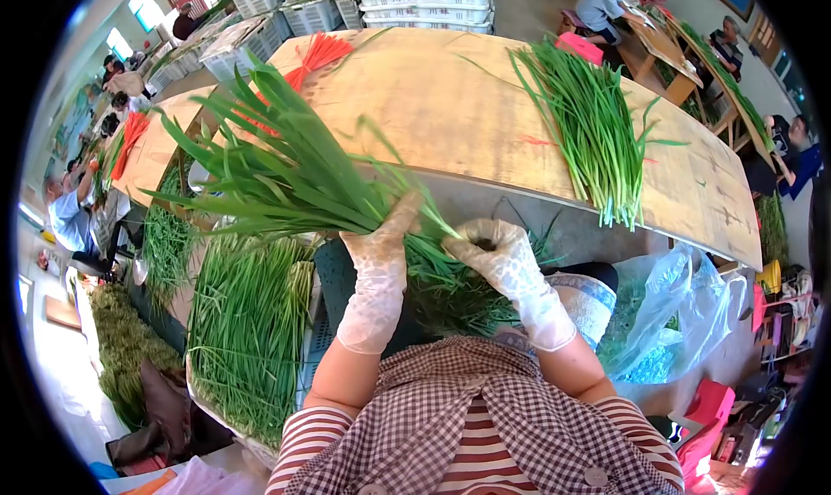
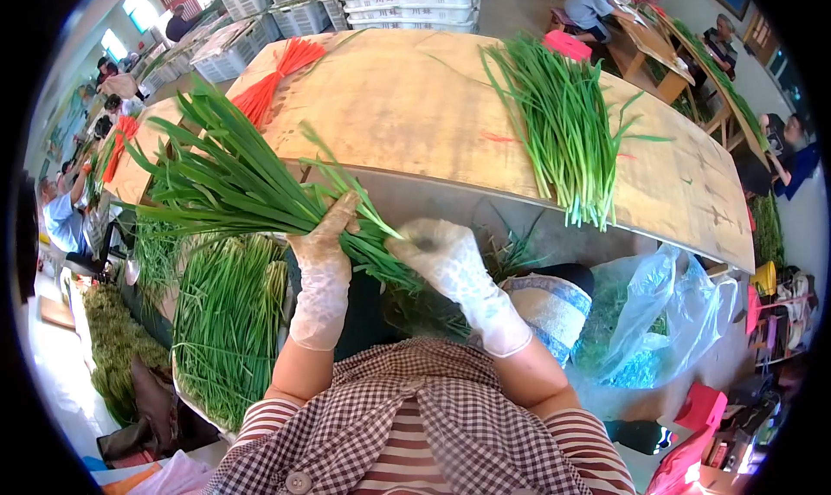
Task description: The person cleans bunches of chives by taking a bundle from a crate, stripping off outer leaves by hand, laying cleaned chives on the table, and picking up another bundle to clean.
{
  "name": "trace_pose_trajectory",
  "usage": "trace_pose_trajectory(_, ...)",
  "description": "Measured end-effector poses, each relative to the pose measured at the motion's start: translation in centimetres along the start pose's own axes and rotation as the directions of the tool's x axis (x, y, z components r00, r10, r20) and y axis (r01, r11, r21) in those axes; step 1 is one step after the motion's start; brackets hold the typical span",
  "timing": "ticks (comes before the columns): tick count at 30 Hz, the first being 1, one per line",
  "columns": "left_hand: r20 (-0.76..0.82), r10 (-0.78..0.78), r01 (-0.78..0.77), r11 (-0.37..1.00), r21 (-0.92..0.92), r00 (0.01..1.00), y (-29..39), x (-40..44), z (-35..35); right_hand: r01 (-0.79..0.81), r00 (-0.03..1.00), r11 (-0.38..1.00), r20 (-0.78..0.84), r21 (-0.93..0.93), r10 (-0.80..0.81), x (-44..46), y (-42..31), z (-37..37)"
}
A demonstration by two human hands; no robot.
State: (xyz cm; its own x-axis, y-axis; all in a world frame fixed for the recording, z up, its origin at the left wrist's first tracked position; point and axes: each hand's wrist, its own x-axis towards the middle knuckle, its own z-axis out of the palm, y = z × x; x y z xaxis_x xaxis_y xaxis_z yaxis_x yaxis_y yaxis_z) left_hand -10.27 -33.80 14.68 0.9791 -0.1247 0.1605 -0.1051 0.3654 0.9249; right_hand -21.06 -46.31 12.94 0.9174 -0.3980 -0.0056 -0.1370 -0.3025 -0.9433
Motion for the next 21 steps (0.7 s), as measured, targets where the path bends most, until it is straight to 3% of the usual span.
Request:
trace_pose_trajectory(2, 0.02, -0.031, 0.031, 0.999, 0.017, 0.999, 0.4, 0.1, -0.3, 0.195, 0.976, 0.926, -0.026, -0.322, -0.215, -0.6, 3.0, -0.8)
trace_pose_trajectory(3, 0.012, -0.042, 0.043, 0.999, -0.031, 0.999, 0.7, 0.1, -0.1, -0.187, 0.982, 0.938, -0.063, -0.291, 0.176, 0.1, 3.6, -1.2)
trace_pose_trajectory(4, 0.004, -0.072, 0.072, 0.997, -0.008, 0.997, 0.6, -0.1, 0.1, -0.228, 0.973, 0.97, -0.046, -0.086, 0.224, -0.2, 3.9, -1.9)
trace_pose_trajectory(5, -0.002, -0.098, 0.098, 0.995, 0.015, 0.995, 0.4, -0.3, 0.6, 0.023, 0.995, 0.996, -0.092, -0.082, -0.031, -0.2, 2.8, -1.8)
trace_pose_trajectory(6, -0.009, -0.129, 0.129, 0.991, 0.042, 0.992, 0.2, -0.7, 1.0, 0.269, 0.951, 0.959, -0.135, -0.087, -0.279, -0.4, 1.2, -1.4)
trace_pose_trajectory(8, 0.024, -0.134, 0.133, 0.991, 0.025, 0.991, -0.9, -1.3, 1.2, -0.068, 0.995, 0.936, -0.045, 0.345, 0.089, -0.1, -0.7, -0.3)
trace_pose_trajectory(12, -0.015, -0.167, 0.167, 0.984, 0.054, 0.986, 0.1, -1.1, 1.6, -0.008, 0.991, 0.949, -0.124, 0.316, 0.05, 0.1, 1.1, 0.1)
trace_pose_trajectory(13, -0.016, -0.142, 0.142, 0.99, 0.013, 0.99, -0.2, -0.7, 0.9, -0.049, 0.994, 0.97, -0.079, 0.238, 0.069, -0.7, 1.7, -0.3)
trace_pose_trajectory(14, -0.018, -0.118, 0.117, 0.993, -0.027, 0.993, -0.4, -0.5, 0.3, 0.056, 0.997, 0.998, 0.047, -0.006, -0.055, -1.3, 3.3, -1.2)
trace_pose_trajectory(15, -0.005, -0.1, 0.1, 0.995, 0.009, 0.995, -0.2, -0.2, -0.1, 0.019, 0.973, 0.892, 0.212, -0.451, 0.087, -1.7, 5.3, -2.3)
trace_pose_trajectory(16, -0.002, -0.12, 0.12, 0.992, 0.024, 0.993, -0.1, -0.2, -0.4, 0.066, 0.915, 0.595, 0.287, -0.801, 0.285, -1.9, 6.8, -3.2)
trace_pose_trajectory(18, 0.017, -0.154, 0.153, 0.987, 0.046, 0.988, 0.1, -0.3, -0.4, -0.011, 0.972, 0.517, 0.113, -0.856, 0.208, -2.1, 5.7, -4.2)
trace_pose_trajectory(19, 0.01, -0.212, 0.21, 0.972, 0.104, 0.977, -0.3, -0.5, -0.2, -0.117, 0.986, 0.742, 0.009, -0.661, 0.164, -2.2, 3.4, -4.6)
trace_pose_trajectory(20, 0.017, -0.25, 0.25, 0.968, 0.012, 0.968, -0.9, -1.1, 0.0, 0.232, 0.962, 0.893, -0.046, -0.386, -0.27, -1.9, 2.7, -4.1)
trace_pose_trajectory(21, 0.043, -0.284, 0.286, 0.955, -0.079, 0.958, -1.6, -1.8, 0.3, 0.201, 0.976, 0.973, -0.062, -0.116, -0.209, -1.9, -0.2, -3.1)
